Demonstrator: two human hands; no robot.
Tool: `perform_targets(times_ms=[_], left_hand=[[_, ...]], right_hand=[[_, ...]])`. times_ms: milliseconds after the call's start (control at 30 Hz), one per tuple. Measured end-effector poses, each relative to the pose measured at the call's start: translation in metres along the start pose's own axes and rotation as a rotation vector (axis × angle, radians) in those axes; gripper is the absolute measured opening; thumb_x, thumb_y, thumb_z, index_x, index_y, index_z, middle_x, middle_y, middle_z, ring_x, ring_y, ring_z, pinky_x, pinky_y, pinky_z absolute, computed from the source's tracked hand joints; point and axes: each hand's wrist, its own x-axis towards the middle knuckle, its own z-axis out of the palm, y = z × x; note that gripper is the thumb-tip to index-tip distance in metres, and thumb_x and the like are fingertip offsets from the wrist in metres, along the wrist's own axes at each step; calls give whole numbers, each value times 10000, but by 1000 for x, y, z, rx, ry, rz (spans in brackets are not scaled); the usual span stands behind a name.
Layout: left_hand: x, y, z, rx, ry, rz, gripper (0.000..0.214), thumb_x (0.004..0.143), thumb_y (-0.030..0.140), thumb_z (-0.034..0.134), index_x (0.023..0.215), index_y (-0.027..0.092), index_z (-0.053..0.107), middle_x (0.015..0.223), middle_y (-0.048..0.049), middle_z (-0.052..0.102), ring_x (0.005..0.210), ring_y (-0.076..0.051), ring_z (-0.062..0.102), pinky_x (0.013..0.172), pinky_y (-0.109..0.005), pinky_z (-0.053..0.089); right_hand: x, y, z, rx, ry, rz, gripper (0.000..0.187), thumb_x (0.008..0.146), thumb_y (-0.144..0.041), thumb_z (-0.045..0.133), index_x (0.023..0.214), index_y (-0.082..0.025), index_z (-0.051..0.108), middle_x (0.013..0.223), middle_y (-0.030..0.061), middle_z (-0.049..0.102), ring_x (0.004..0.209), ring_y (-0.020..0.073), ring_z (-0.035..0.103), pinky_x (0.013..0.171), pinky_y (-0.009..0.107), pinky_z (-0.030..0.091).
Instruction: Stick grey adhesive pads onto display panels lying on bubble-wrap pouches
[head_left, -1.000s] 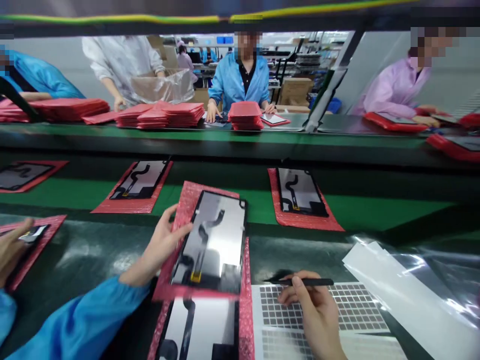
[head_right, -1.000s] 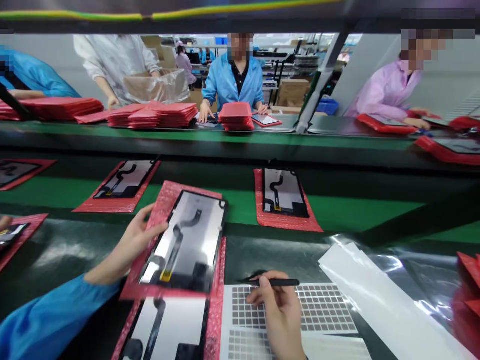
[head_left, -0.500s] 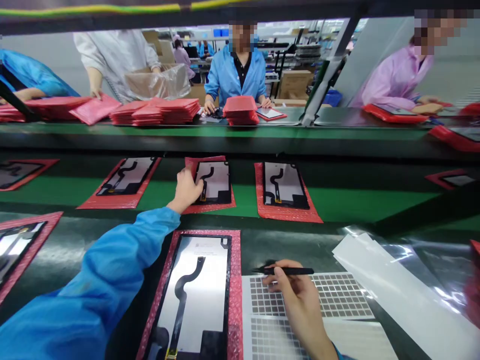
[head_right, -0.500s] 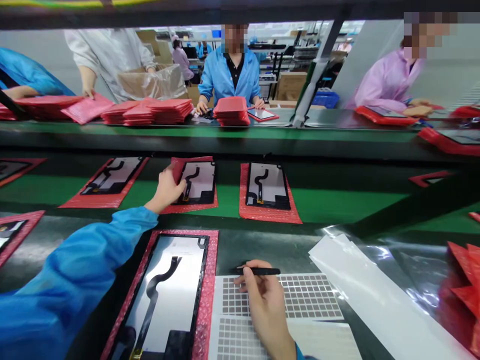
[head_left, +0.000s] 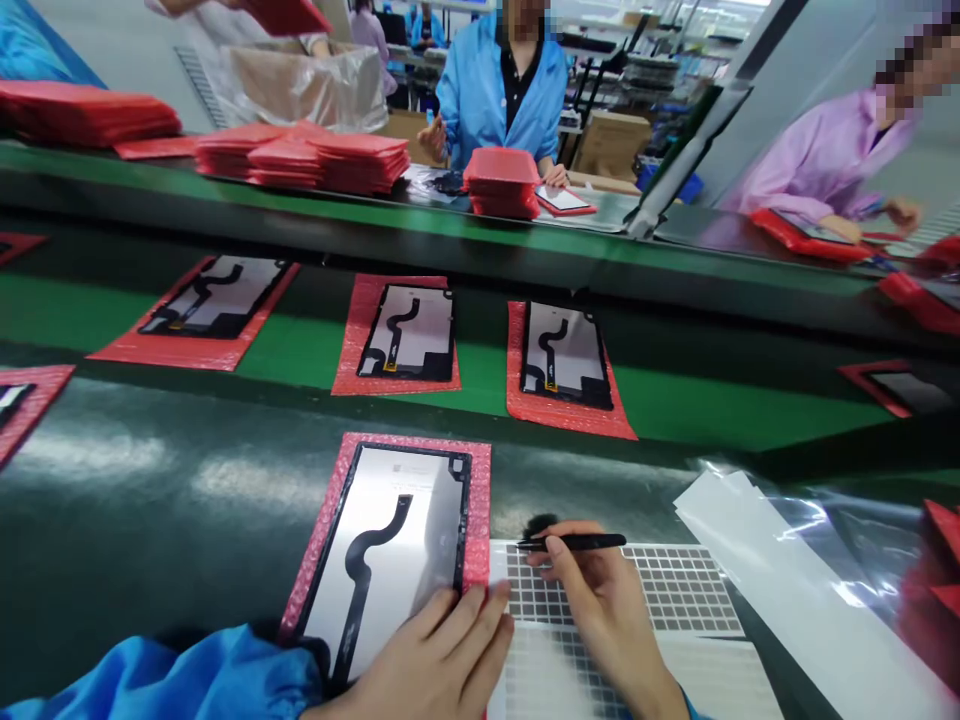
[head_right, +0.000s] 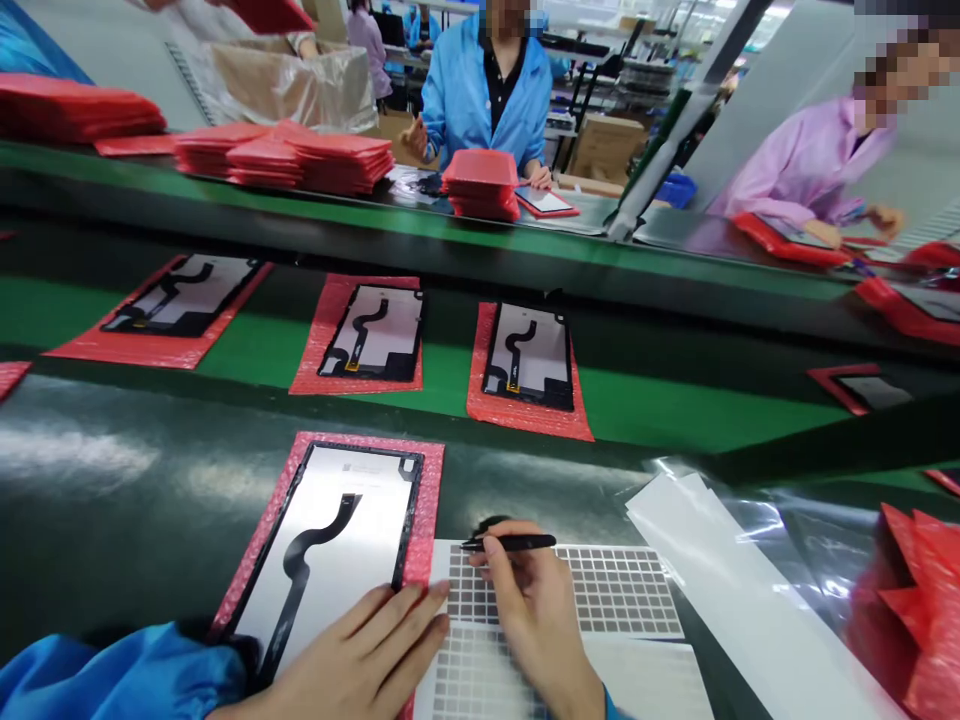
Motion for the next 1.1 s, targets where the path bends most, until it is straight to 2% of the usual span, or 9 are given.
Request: perform_targets(times_ms=[67, 267, 467, 600, 800, 933, 1100], left_hand=[[0, -3, 2, -9, 30, -11, 351, 1058, 325, 454, 1280, 165, 675, 1338, -88, 688, 1184, -269, 579, 1014, -402, 352], [1, -3, -1, -19, 11, 2, 370, 1075, 307, 398, 1286, 171, 670, 1358, -83, 681, 1204, -258, 590, 1020, -401, 358], [1, -4, -4, -59, -7, 3, 347, 1058, 330, 436, 1277, 175, 657, 1360, -115, 675, 1222, -280, 585, 1017, -419, 336], [1, -6, -8, -72, -36, 10, 344, 1056, 309, 440, 1287, 175, 657, 1374, -112, 672, 1240, -278, 584, 1032, -422, 320], [3, -10, -11, -116, -9, -16, 362, 1071, 307, 401, 1279, 177, 667, 1363, -92, 680, 1215, -258, 595, 998, -398, 350], [6, -20, -21, -142, 33, -27, 340, 1060, 322, 446, 1272, 177, 670, 1347, -71, 680, 1221, -246, 579, 996, -367, 374], [-7, -31, -26, -127, 63, -99, 316, 1040, 218, 434, 1216, 164, 691, 1187, -37, 731, 1030, -237, 609, 901, -383, 415]], right_hand=[[1, 0, 0, -8, -7, 16, 323, 954, -520, 687, 1006, -202, 672, 850, 94, 793, 759, 250, 799, 685, 344, 654], [2, -1, -3, -17, -24, 49, 316, 953, -511, 698, 996, -200, 672, 854, 86, 792, 756, 245, 804, 674, 332, 658], [6, 0, -4, 25, -27, 42, 315, 925, -505, 741, 976, -198, 694, 838, 80, 793, 736, 235, 800, 651, 317, 666], [8, -1, -4, 112, -8, 89, 313, 888, -494, 793, 948, -198, 708, 798, 73, 806, 715, 228, 800, 643, 305, 670], [8, -12, -6, 246, 32, 118, 305, 852, -478, 837, 918, -204, 718, 780, 61, 822, 667, 231, 812, 655, 333, 694], [10, -22, 12, 279, 105, 116, 305, 826, -465, 864, 928, -216, 721, 803, 51, 829, 639, 229, 812, 640, 336, 700], [18, -30, 47, 299, 80, 148, 341, 816, -477, 865, 944, -205, 703, 746, 61, 820, 628, 242, 813, 608, 322, 686]])
